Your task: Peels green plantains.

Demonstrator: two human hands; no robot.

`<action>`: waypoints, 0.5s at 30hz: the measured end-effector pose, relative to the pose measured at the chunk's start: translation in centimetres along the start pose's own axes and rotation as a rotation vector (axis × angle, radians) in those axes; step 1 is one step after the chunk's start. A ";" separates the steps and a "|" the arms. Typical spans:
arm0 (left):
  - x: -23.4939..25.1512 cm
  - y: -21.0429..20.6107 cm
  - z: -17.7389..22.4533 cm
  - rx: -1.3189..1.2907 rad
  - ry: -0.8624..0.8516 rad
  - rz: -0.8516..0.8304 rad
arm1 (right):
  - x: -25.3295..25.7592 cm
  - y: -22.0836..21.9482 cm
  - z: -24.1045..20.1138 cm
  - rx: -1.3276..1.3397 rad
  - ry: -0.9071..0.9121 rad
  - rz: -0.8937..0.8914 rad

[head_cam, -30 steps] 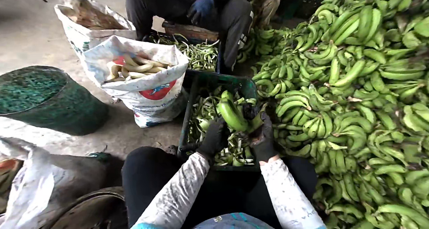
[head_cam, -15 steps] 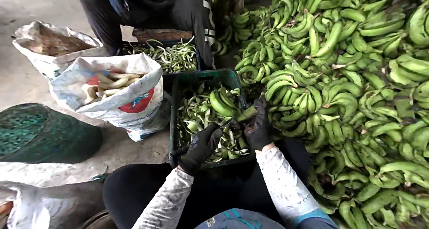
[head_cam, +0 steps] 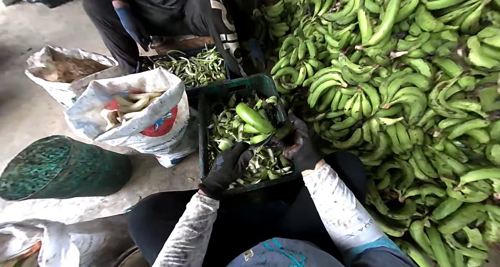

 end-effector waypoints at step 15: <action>-1.6 -3.6 0.3 -0.289 0.221 -0.057 | -1.9 -0.2 0.4 -0.263 0.004 0.060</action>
Point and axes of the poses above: each hand's wrist, its own x-axis towards the middle knuckle, its own y-axis out of the back of the hand, z = x × y, the point moved 4 cm from there along x, towards the middle knuckle, and after that the axes turned 14 degrees about y, right-handed, at the moved point
